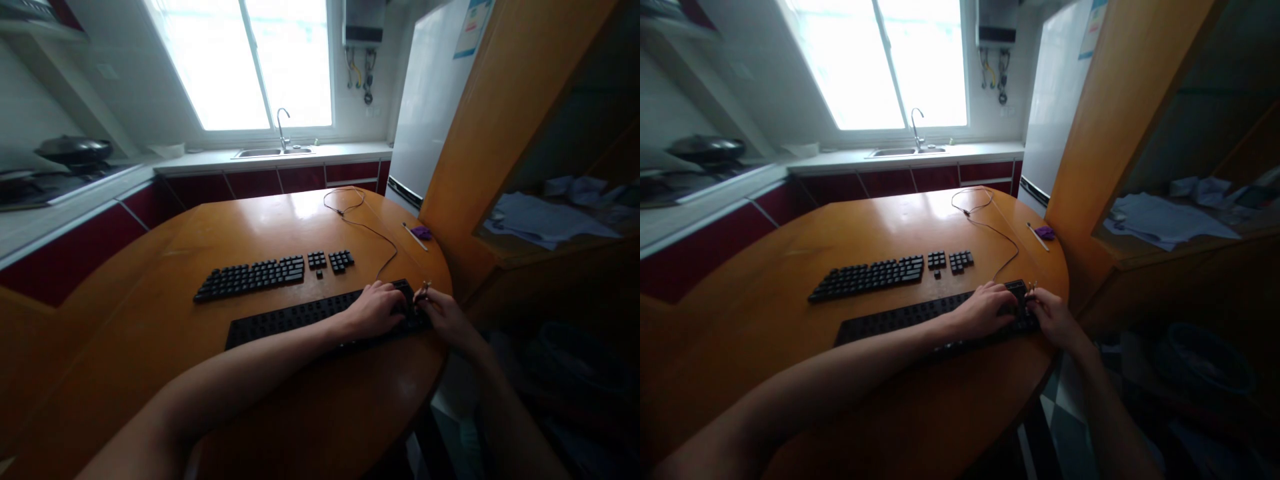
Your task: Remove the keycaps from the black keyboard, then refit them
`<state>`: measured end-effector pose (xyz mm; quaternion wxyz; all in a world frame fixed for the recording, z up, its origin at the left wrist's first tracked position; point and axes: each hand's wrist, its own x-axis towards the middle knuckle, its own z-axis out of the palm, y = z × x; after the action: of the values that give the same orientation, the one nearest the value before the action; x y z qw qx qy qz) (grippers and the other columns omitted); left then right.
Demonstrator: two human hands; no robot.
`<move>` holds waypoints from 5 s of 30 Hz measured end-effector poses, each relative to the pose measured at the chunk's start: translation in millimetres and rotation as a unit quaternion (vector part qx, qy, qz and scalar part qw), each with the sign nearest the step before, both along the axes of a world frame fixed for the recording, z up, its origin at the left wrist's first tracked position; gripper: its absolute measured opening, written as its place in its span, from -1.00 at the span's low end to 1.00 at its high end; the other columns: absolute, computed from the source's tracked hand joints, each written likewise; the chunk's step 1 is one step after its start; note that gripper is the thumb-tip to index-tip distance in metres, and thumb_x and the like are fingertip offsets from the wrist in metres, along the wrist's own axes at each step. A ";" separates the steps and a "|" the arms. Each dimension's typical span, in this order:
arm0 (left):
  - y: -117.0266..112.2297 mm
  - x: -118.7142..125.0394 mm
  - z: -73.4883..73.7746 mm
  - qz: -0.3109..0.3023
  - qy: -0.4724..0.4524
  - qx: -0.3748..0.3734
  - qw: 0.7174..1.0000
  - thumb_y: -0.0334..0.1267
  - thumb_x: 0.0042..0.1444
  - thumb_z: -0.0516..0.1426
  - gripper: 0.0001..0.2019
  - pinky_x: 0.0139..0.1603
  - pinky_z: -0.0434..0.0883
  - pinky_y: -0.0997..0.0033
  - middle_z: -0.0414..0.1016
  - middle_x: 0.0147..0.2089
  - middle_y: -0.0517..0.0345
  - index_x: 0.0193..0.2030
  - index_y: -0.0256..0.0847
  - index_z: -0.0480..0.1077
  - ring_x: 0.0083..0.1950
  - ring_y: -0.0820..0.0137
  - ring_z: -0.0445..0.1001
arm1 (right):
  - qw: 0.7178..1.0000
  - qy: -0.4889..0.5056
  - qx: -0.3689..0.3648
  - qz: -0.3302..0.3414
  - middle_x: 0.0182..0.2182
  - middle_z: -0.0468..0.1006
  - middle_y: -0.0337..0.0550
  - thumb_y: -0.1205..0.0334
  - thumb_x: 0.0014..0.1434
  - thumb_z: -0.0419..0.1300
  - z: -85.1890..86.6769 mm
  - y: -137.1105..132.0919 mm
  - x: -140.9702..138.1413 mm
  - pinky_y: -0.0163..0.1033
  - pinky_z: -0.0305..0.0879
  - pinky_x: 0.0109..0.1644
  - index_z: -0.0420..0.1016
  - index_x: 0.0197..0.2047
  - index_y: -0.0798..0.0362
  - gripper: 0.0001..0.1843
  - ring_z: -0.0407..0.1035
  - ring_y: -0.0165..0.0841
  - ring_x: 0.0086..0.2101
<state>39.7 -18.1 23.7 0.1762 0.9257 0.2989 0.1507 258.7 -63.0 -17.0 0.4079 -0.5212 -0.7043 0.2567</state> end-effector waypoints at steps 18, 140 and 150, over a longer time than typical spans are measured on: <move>5.0 30.7 -25.4 0.060 -0.109 -0.034 0.992 -0.24 0.12 0.28 -0.89 -0.07 0.41 0.32 0.56 -0.21 0.11 -0.21 -0.16 0.52 -0.13 0.27 0.49 | 0.976 0.017 0.075 -0.205 -0.50 0.51 -0.17 -0.02 0.34 0.04 -2.9 4.8 -29.2 -0.21 0.29 -0.32 0.35 -0.36 -0.02 -0.68 0.43 -0.24 -0.45; -10.0 12.4 -31.5 -0.015 -0.062 0.052 0.997 -0.29 0.29 0.08 -0.83 0.07 0.38 0.31 0.52 -0.15 0.07 -0.13 -0.14 0.51 -0.07 0.29 0.45 | 1.000 -0.003 0.017 -0.017 -0.38 0.55 -0.15 0.03 0.37 0.02 -6.0 -7.2 17.2 -0.22 0.33 -0.26 0.49 -0.30 0.03 -0.65 0.42 -0.28 -0.36; -9.2 10.9 -27.7 0.013 -0.121 -0.023 0.992 -0.12 0.24 0.21 -0.71 0.11 0.39 0.25 0.49 -0.04 0.05 0.05 -0.15 0.42 0.01 0.24 0.44 | 0.988 0.041 0.078 -0.126 -0.49 0.47 -0.20 0.08 0.37 0.02 3.5 6.6 -4.1 -0.25 0.23 -0.35 0.40 -0.38 0.02 -0.67 0.33 -0.31 -0.45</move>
<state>50.6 -27.3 -4.0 0.2297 0.8925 0.2913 0.2567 254.5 -56.4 -13.4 0.5046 -0.5618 -0.6336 0.1684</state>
